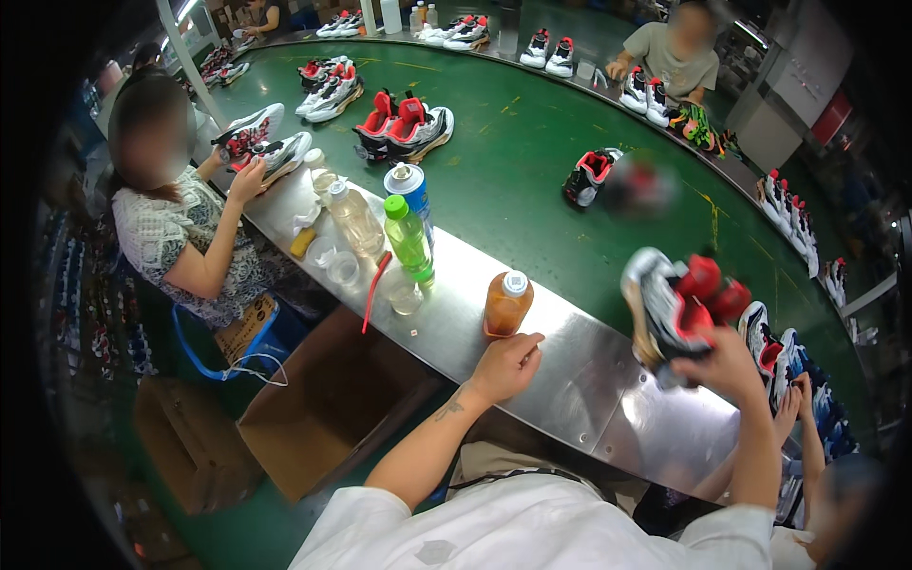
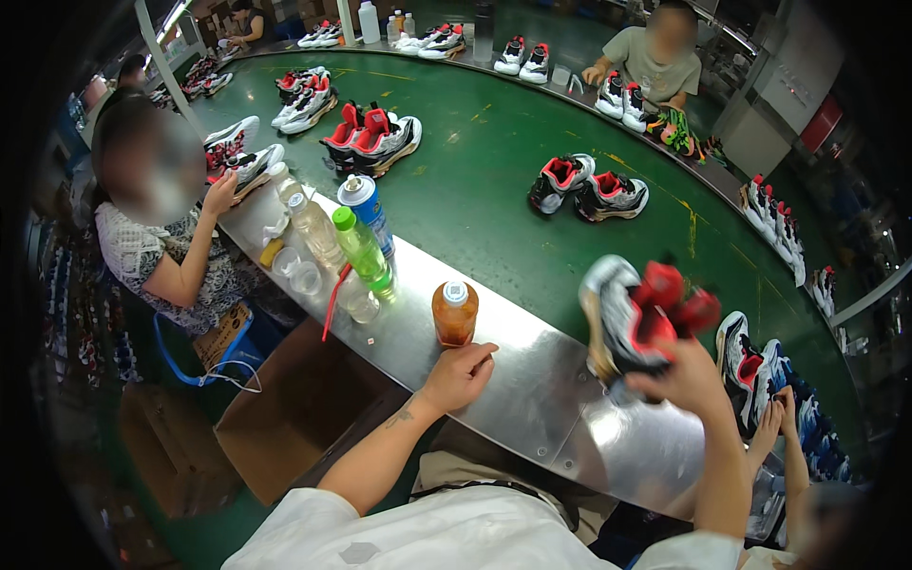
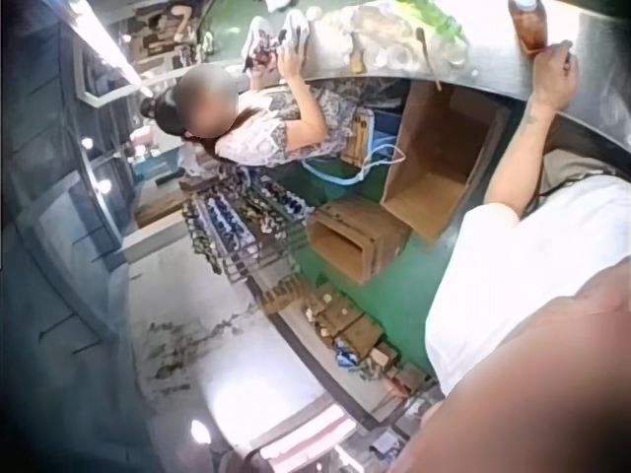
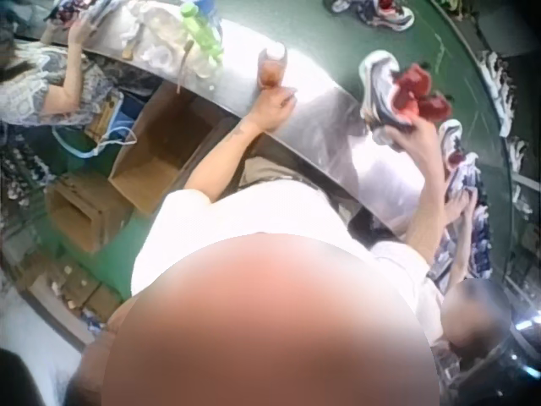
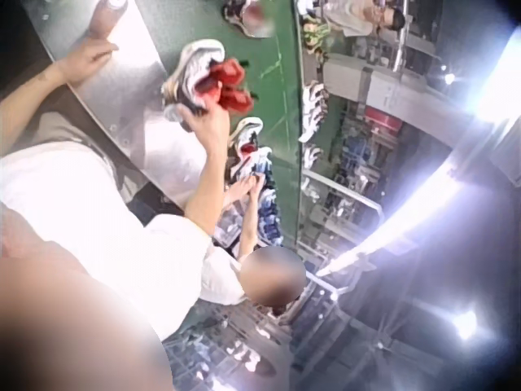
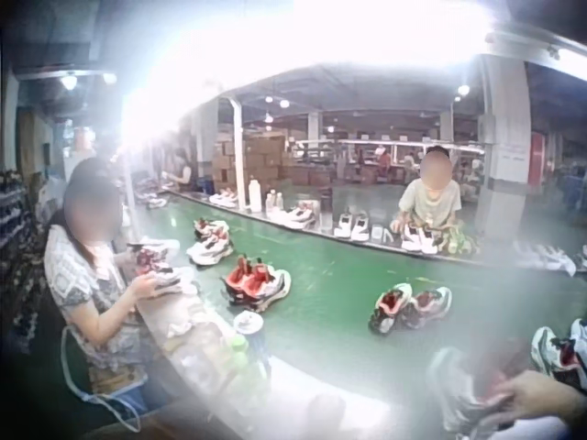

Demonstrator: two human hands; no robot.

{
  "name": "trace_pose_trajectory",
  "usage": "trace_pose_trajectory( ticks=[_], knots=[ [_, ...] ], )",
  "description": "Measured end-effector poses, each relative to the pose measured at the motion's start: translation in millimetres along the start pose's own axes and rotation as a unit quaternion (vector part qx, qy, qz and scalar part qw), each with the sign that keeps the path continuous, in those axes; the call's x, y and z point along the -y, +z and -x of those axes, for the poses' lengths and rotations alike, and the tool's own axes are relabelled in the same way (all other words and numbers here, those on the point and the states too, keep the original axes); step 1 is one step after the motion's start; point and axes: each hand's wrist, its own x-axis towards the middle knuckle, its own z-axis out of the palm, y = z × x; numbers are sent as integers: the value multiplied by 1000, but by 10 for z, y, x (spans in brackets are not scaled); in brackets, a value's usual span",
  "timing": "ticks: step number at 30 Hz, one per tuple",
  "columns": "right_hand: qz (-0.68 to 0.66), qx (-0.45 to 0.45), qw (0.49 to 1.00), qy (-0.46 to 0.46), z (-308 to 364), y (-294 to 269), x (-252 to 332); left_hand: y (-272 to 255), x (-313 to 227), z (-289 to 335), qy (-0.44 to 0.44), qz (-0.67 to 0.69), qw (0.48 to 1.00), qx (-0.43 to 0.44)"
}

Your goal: The person assembles athletic shoes on a factory assembly line. They insert black foam insoles into the shoe uppers and secure blue plastic heel tabs on the back of the shoes. The person handles multiple pairs of shoes, moving them along the metal workbench as they complete each step.

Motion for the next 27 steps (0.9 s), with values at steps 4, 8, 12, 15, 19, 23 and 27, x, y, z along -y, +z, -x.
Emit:
trace_pose_trajectory(
  ticks=[4,8,12,15,19,23,27],
  knots=[
    [31,-82,990,109,1393,189,-571,-410,-541,-176,116,23,971,208],
    [16,-98,968,230,2374,665,-1081,-1590,-1632,-1272,226,104,934,256],
    [-86,-55,948,300,2564,748,-1147,-2481,-1362,-3056,21,-234,969,71],
    [-103,-55,950,288,2468,830,-1329,-3254,-161,-3889,-61,-588,799,113],
    [-15,30,957,288,2368,693,-1116,-3739,1013,-4305,-213,-653,664,294],
    [-47,50,951,302,2374,639,-1009,-3678,1894,-4511,-262,-702,536,388],
    [33,6,927,372,2334,773,-1088,-4206,2636,-4109,-250,-681,543,422]
  ],
)
